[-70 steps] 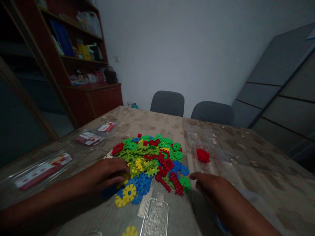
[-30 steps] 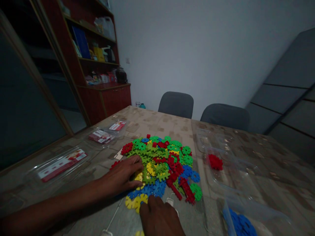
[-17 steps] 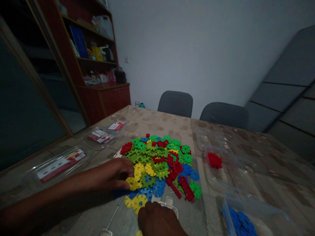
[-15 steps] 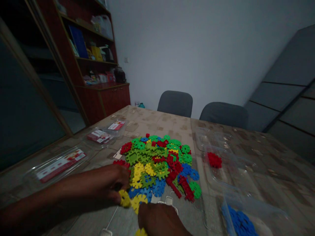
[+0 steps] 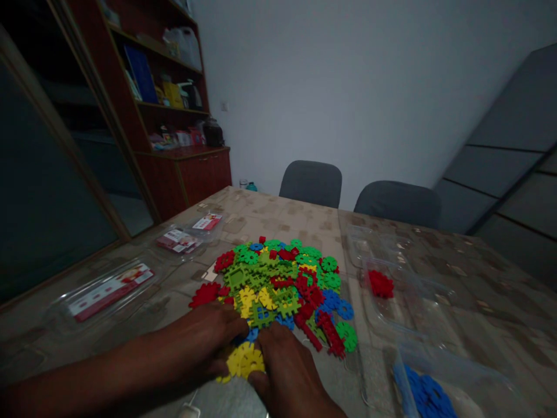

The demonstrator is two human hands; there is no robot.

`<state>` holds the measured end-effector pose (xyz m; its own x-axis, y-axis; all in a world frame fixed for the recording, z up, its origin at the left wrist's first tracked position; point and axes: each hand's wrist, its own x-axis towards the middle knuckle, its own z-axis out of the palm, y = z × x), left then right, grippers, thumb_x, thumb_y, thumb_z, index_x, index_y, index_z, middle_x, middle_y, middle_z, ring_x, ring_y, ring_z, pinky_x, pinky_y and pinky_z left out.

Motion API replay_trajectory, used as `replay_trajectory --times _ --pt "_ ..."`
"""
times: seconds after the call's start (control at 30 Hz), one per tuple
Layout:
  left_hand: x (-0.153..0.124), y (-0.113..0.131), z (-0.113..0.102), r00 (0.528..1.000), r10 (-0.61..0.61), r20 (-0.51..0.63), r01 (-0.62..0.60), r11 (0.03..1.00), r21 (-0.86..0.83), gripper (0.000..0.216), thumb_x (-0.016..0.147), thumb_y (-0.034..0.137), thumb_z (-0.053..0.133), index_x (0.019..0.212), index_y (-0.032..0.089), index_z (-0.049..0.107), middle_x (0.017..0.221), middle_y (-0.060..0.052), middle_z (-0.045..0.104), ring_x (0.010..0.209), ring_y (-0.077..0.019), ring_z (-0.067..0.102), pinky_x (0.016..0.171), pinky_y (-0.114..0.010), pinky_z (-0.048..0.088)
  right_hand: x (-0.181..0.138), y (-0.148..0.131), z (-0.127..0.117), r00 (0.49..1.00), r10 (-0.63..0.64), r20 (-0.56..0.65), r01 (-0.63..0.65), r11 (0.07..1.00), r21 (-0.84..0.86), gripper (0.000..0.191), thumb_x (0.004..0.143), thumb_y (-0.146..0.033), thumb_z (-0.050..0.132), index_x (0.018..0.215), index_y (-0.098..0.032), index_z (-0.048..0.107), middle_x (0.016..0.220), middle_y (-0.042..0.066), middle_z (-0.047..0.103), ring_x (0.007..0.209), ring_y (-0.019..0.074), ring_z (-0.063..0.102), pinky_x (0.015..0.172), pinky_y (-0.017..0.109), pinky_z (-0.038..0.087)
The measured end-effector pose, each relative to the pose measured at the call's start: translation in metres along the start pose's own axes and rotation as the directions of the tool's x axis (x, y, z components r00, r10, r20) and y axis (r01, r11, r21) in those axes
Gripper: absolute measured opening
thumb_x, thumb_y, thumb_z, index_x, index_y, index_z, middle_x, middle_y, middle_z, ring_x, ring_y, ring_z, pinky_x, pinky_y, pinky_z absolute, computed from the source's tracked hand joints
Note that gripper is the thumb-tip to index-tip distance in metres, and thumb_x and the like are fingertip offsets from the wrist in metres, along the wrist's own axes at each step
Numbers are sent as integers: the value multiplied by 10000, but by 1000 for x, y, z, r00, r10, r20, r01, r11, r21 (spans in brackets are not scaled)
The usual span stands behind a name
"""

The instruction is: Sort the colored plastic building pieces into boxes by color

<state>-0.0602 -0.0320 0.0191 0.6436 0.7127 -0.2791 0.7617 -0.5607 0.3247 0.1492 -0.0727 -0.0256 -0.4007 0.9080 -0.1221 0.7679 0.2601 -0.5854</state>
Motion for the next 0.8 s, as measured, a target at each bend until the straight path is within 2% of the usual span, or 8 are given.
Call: replay_trajectory --times 0.13,0.27,0.33,0.47,0.53,0.67,0.73,0.8 --pt "-2 -1 5 998 45 -34 -45 999 -25 394 734 151 844 1083 249 690 1104 -61 736 1024 -313 686 860 -412 527 2 -2 -1 1000 15 -1 -15 999 36 414 745 -72 685 1124 -233 644 1154 51 706 1032 230 643 879 305 452" --pt "-1 -1 5 998 64 -19 -64 998 -7 376 743 127 809 1085 239 698 1084 -64 739 1001 -312 695 846 -407 539 2 -1 1 995 -95 39 92 993 73 523 780 -108 691 1275 -259 611 1318 72 658 1208 250 590 1005 337 423" --pt "1 1 4 999 35 22 -36 998 43 295 744 157 824 1011 209 708 1064 -82 739 980 -322 695 831 -409 541 1 0 2 995 -88 36 86 995 54 484 772 -119 707 1231 -241 618 1315 85 650 1205 258 582 998 344 423" --pt "-1 -1 -2 996 -20 84 13 996 86 254 725 194 873 905 198 694 1031 -80 735 931 -305 683 771 -374 524 2 -1 -2 1000 -9 -17 9 1000 30 322 715 -69 704 986 -217 612 1096 44 681 979 216 616 830 292 435" --pt "-2 -9 -7 1000 12 29 -12 1000 10 199 774 209 834 881 207 666 1018 -54 721 918 -268 663 758 -342 501 4 -1 -5 1000 9 -20 -8 999 54 241 725 -43 663 874 -213 578 946 6 678 849 179 604 726 257 399" --pt "10 -36 -14 974 52 -222 -84 987 -136 125 886 267 706 896 211 594 997 -27 672 929 -216 613 790 -306 455 8 -3 -7 998 -36 59 28 991 133 182 733 -55 653 817 -207 599 800 -31 673 729 150 582 616 235 335" --pt "24 -47 -13 971 33 -237 -66 989 -135 151 870 268 701 851 209 563 950 -17 651 926 -214 598 787 -297 444 9 -5 -4 993 -79 92 64 986 157 204 759 -88 665 918 -215 672 886 -15 729 786 166 629 652 233 378" --pt "36 -53 -10 975 17 -221 -46 991 -128 179 832 253 729 840 208 556 943 -12 646 941 -220 595 791 -294 440 10 -7 1 990 -97 98 81 986 148 381 781 -118 679 1138 -249 705 1122 29 761 984 214 679 803 263 447"
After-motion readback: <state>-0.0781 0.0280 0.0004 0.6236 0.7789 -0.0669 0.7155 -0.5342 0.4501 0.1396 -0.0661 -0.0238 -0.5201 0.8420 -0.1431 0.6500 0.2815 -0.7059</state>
